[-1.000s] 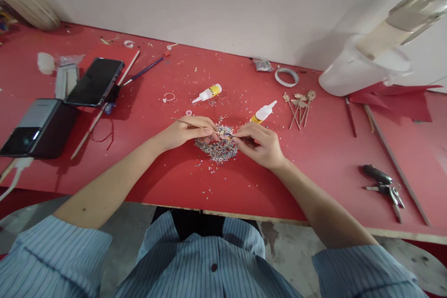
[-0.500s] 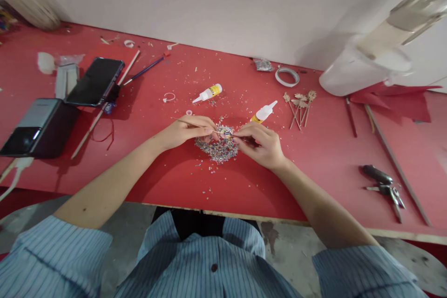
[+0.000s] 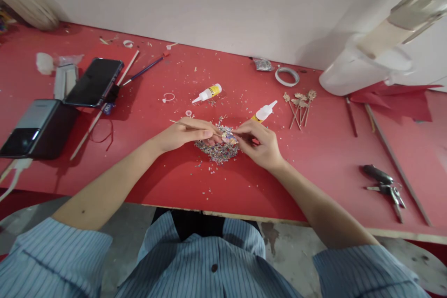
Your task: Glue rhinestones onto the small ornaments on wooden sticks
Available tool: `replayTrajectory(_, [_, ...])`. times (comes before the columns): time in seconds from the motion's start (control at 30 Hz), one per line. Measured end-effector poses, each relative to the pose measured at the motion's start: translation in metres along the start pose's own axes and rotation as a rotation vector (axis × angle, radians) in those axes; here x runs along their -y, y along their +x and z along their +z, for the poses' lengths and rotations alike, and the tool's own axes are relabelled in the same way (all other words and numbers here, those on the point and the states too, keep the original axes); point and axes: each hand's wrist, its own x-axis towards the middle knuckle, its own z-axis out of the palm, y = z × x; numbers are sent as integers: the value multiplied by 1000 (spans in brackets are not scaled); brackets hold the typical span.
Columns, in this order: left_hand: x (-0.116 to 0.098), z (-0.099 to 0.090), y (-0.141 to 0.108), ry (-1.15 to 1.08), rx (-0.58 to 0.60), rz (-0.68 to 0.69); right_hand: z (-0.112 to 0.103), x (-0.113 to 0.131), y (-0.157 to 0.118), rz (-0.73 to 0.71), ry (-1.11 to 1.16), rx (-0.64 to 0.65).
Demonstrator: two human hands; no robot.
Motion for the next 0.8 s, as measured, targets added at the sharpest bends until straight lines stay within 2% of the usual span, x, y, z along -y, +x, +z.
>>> replayTrajectory(0.17, [-1,2,1,70,21,14,2,-3,-3,-80,18,114])
replayTrajectory(0.53, [-4,2,3,159,3,32,2,-2,-2,-132,-13,80])
replayTrajectory(0.67, [-5,-1,1,118,-54,47,-1,-1,0,-77,-12,47])
replayTrajectory(0.8, [-4,-5,-1,102,-98,73,-3,0,1,58,14,-23])
